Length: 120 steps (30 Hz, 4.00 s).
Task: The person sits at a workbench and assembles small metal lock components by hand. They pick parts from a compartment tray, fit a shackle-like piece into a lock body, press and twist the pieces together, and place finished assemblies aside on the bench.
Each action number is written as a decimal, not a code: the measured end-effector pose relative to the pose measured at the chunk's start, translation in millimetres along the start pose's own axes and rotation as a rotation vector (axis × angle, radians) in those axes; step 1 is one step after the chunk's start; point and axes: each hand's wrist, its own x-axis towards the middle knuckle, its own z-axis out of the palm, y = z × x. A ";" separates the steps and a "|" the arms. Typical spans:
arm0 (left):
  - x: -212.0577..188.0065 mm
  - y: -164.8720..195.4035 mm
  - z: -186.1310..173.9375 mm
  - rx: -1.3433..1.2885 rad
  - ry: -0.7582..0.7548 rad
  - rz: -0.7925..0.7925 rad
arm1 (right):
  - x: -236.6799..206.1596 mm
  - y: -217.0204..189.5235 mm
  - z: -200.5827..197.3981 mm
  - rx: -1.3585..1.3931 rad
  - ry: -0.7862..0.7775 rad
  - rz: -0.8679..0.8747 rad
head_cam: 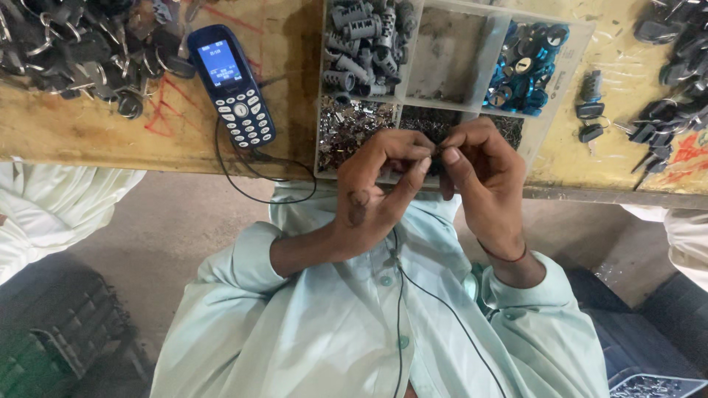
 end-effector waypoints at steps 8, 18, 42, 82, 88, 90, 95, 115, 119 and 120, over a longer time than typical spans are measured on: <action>-4.6 -4.3 11.1 -0.144 0.001 -0.071 | -4.0 -0.3 2.5 -0.017 -0.033 -0.033; -5.9 -1.4 5.8 -0.089 0.006 -0.030 | -2.7 -1.2 1.9 -0.034 0.011 -0.059; -4.5 -8.3 8.9 -0.060 -0.013 0.005 | -1.6 1.3 4.6 0.107 -0.018 0.036; 27.5 19.3 -33.9 0.045 -0.347 -0.163 | 8.0 -52.4 -5.0 -0.240 -0.136 0.098; 27.1 16.0 -33.2 0.031 -0.263 -0.190 | -5.0 -53.7 -28.8 -1.492 -0.078 -0.169; 28.3 15.1 -34.5 0.056 -0.263 -0.157 | -5.3 -47.6 -34.1 -1.496 -0.079 -0.165; 24.0 18.0 -40.5 0.058 -0.227 -0.125 | -8.5 -33.1 -42.0 -1.338 0.025 -0.178; 10.1 8.8 -22.7 -0.422 -0.372 -0.495 | -25.3 -32.4 -3.4 -0.813 -0.081 -0.296; 16.1 10.4 -29.7 -0.343 -0.447 -0.482 | -23.2 -41.6 -7.0 -0.733 -0.156 -0.229; 17.7 11.4 -30.3 -0.347 -0.454 -0.478 | -22.8 -42.9 -8.1 -0.748 -0.166 -0.219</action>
